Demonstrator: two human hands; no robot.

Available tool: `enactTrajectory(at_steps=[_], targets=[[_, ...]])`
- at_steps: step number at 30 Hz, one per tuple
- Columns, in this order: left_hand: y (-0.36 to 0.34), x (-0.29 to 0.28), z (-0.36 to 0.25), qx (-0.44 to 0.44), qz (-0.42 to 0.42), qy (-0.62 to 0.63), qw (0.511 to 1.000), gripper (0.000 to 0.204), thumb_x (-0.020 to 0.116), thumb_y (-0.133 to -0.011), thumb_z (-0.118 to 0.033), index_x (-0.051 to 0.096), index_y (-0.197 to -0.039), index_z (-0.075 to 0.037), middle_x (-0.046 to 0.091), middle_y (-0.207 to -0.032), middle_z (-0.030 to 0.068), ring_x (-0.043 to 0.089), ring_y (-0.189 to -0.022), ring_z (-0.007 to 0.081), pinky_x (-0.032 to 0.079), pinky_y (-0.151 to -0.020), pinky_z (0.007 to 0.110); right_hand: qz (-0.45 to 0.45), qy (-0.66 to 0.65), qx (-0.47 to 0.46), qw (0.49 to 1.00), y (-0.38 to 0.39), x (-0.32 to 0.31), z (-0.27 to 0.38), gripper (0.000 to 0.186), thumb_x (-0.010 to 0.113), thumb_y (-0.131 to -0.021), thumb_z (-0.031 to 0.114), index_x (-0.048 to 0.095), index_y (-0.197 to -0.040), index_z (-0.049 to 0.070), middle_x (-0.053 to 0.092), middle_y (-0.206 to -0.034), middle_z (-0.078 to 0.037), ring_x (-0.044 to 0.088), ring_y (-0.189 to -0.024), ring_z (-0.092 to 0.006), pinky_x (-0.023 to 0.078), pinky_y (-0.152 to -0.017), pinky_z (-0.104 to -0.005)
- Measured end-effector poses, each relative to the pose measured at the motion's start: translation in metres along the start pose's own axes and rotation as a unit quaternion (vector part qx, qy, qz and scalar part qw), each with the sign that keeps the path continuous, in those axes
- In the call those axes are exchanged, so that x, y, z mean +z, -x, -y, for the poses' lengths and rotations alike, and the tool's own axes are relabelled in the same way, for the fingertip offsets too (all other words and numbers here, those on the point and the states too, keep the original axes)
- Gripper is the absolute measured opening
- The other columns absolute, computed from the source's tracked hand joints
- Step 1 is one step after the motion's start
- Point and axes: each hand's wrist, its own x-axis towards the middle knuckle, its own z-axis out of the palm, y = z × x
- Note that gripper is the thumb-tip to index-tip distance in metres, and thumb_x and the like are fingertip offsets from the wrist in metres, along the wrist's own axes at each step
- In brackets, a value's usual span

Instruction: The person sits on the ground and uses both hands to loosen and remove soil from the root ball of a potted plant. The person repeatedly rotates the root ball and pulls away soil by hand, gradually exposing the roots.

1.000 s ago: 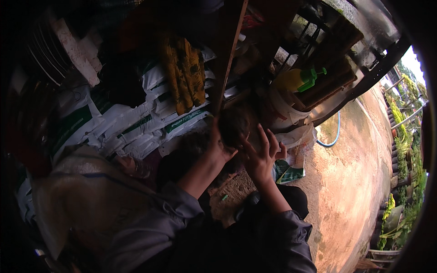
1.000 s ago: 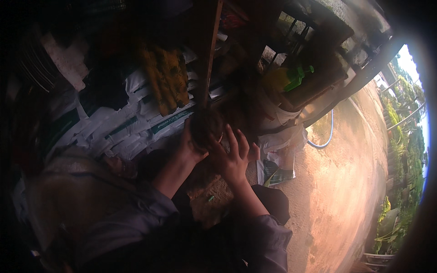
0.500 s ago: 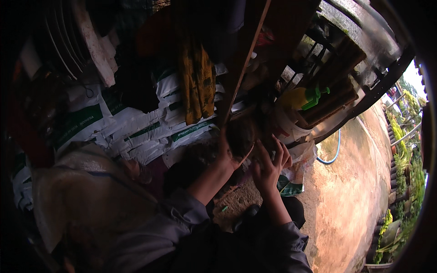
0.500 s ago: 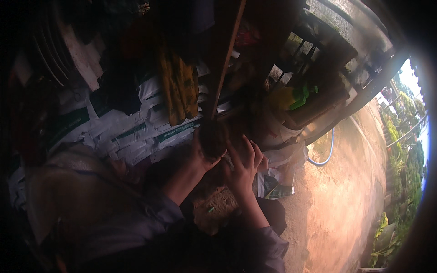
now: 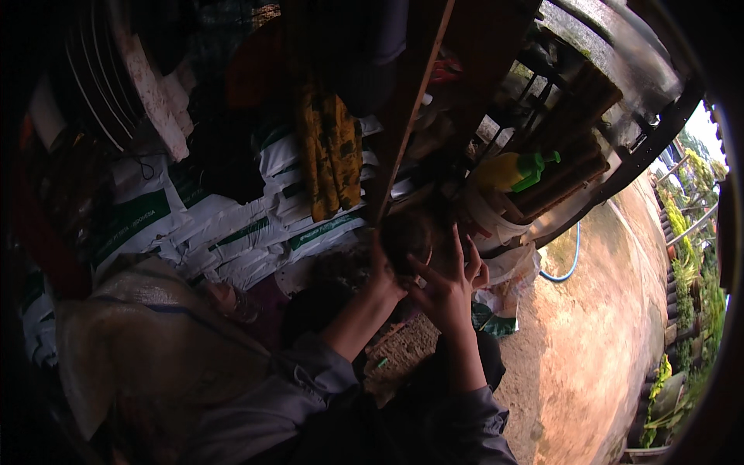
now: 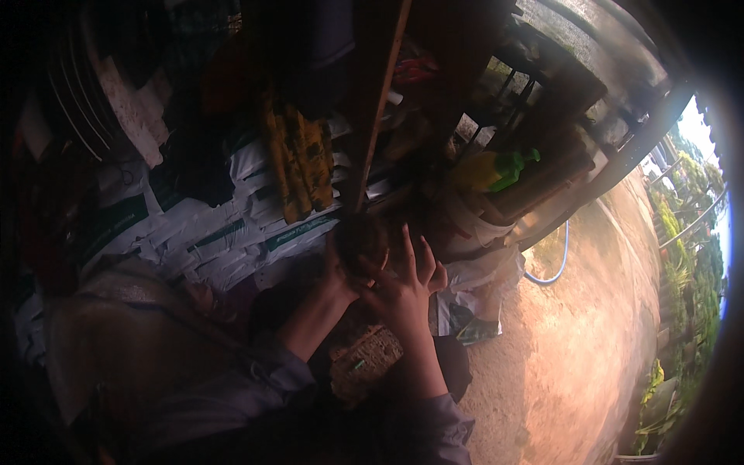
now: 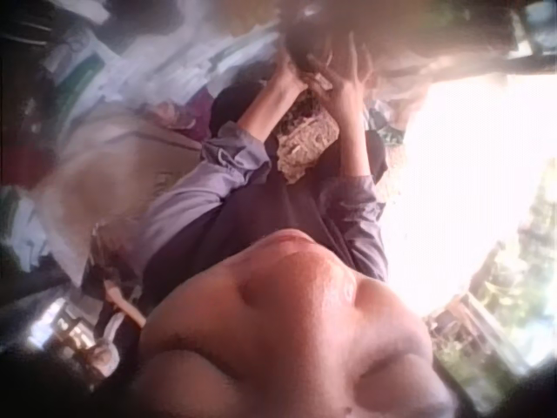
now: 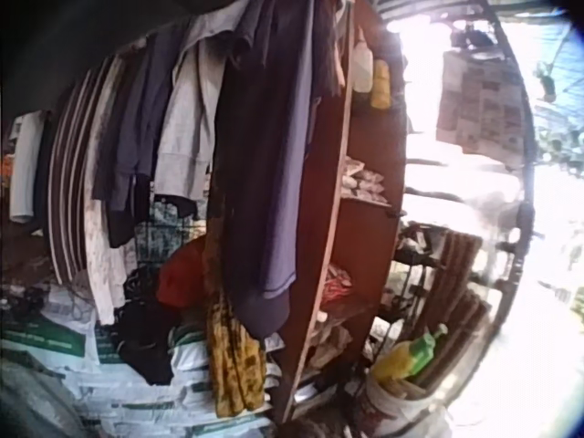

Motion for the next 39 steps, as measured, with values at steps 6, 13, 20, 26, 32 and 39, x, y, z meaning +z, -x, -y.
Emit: enactTrajectory(at_steps=[6, 13, 20, 26, 32, 39], targets=[[-0.002, -0.003, -0.005, 0.012, -0.012, 0.04, 0.999, 0.044, 0.038, -0.092, -0.047, 0.057, -0.114, -0.013, 0.062, -0.103, 0.0049, 0.064, -0.089, 0.0188, 0.056, -0.075, 0.035, 0.03, -0.008, 0.003, 1.0, 0.003, 0.007, -0.004, 0.044, 0.064, -0.066, 0.028, 0.07, -0.11, 0.028, 0.037, -0.144, -0.014, 0.03, -0.13, -0.0369, 0.017, -0.106, -0.0444], [-0.003, 0.003, -0.003, 0.013, -0.01, 0.044, 0.999, 0.037, 0.041, -0.092, -0.041, 0.059, -0.107, -0.013, 0.064, -0.096, 0.0039, 0.065, -0.081, 0.0183, 0.057, -0.072, 0.035, 0.021, -0.022, 0.048, 0.998, 0.006, 0.015, -0.011, 0.043, 0.064, -0.068, 0.02, 0.068, -0.111, 0.023, 0.037, -0.144, -0.012, 0.031, -0.128, -0.0366, 0.019, -0.104, -0.0449], [-0.008, -0.002, -0.004, 0.01, 0.018, 0.046, 0.999, 0.037, 0.039, -0.092, -0.04, 0.06, -0.106, -0.013, 0.065, -0.093, 0.0039, 0.066, -0.078, 0.0195, 0.057, -0.067, 0.034, 0.058, -0.111, 0.055, 0.991, 0.006, 0.018, -0.018, 0.045, 0.066, -0.071, 0.022, 0.064, -0.115, 0.023, 0.029, -0.149, -0.012, 0.027, -0.13, -0.0371, 0.016, -0.105, -0.0484], [-0.007, -0.01, -0.009, -0.003, 0.043, 0.015, 0.999, 0.038, 0.039, -0.092, -0.041, 0.06, -0.104, -0.012, 0.065, -0.09, 0.0033, 0.066, -0.074, 0.0197, 0.057, -0.061, 0.032, 0.048, -0.031, 0.042, 0.998, 0.002, 0.013, -0.008, 0.047, 0.06, -0.074, 0.028, 0.061, -0.12, 0.019, 0.026, -0.149, -0.017, 0.025, -0.132, -0.0374, 0.017, -0.107, -0.0476], [0.003, 0.01, -0.005, 0.006, -0.015, 0.058, 0.998, 0.039, 0.042, -0.093, -0.043, 0.06, -0.104, -0.011, 0.065, -0.089, 0.003, 0.066, -0.071, 0.0197, 0.056, -0.056, 0.028, 0.001, -0.055, 0.059, 0.997, 0.0, 0.022, -0.014, 0.05, 0.067, -0.069, 0.023, 0.06, -0.119, 0.022, 0.025, -0.149, -0.014, 0.024, -0.133, -0.0363, 0.014, -0.105, -0.0491], [0.002, 0.0, -0.011, -0.056, 0.095, -0.006, 0.994, 0.039, 0.042, -0.094, -0.042, 0.06, -0.108, -0.011, 0.065, -0.097, 0.0037, 0.065, -0.081, 0.0175, 0.058, -0.067, 0.03, 0.02, -0.037, 0.054, 0.998, -0.006, 0.017, -0.008, 0.046, 0.058, -0.074, 0.023, 0.061, -0.119, 0.016, 0.034, -0.144, -0.017, 0.028, -0.131, -0.0362, 0.016, -0.107, -0.0462]])
